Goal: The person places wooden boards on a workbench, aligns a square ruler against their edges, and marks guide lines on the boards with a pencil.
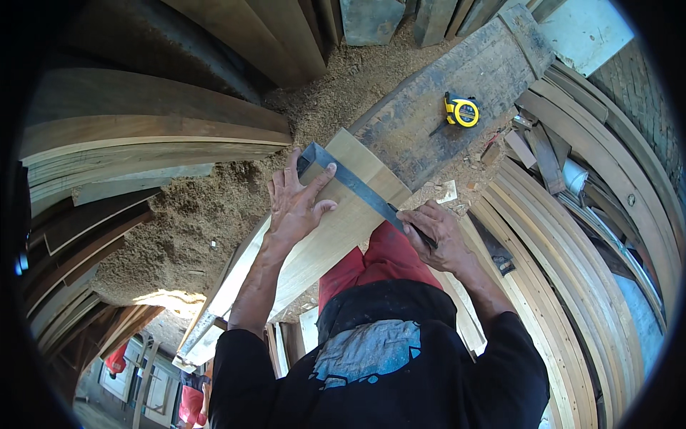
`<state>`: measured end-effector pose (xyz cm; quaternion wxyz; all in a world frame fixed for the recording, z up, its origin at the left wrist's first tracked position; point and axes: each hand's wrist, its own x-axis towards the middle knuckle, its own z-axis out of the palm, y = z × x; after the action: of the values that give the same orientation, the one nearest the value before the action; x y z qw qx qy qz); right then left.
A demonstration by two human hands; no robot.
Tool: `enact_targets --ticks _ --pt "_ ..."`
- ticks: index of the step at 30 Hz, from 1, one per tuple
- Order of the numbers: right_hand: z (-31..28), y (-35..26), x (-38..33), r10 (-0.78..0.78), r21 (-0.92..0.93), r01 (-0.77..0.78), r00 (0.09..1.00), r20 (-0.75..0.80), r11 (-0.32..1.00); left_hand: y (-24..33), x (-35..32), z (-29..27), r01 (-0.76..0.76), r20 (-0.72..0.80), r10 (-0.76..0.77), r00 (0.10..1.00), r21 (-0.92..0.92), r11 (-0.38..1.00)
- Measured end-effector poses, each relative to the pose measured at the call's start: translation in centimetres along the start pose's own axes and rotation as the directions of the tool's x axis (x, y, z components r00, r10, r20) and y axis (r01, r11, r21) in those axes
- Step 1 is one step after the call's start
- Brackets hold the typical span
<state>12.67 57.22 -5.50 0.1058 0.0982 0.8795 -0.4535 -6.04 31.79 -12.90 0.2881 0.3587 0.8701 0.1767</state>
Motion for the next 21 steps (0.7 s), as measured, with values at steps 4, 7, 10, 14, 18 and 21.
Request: enact_targets --ticks 4,7,10,14,18,21 --pt "-0.4 0.3 -1.1 0.053 0.007 -0.054 0.998 0.039 0.999 0.2 0.0 -0.4 0.021 0.030 -0.021 0.999 -0.004 1.000" --pt "-0.5 0.4 -0.7 0.067 0.041 -0.068 0.997 0.033 0.997 0.2 0.0 -0.3 0.038 0.038 -0.038 0.999 0.008 0.999" --pt "0.4 -0.2 0.6 0.116 0.112 -0.112 0.993 -0.026 0.987 0.0 -0.1 -0.1 0.041 0.023 -0.041 0.999 0.018 0.999" --pt "2.9 -0.5 3.7 -0.022 -0.026 0.019 0.987 -0.158 0.999 -0.4 -0.1 0.2 -0.015 -0.038 0.015 0.999 0.009 1.000" --pt "4.8 -1.2 7.7 0.051 0.015 -0.050 0.993 -0.109 0.999 -1.3 -0.9 0.1 -0.042 -0.058 0.042 0.997 -0.011 0.999" --pt "6.3 -1.5 9.5 0.111 0.018 -0.110 0.992 -0.058 0.994 -2.0 -1.9 0.2 -0.035 -0.056 0.032 0.998 -0.045 0.998"
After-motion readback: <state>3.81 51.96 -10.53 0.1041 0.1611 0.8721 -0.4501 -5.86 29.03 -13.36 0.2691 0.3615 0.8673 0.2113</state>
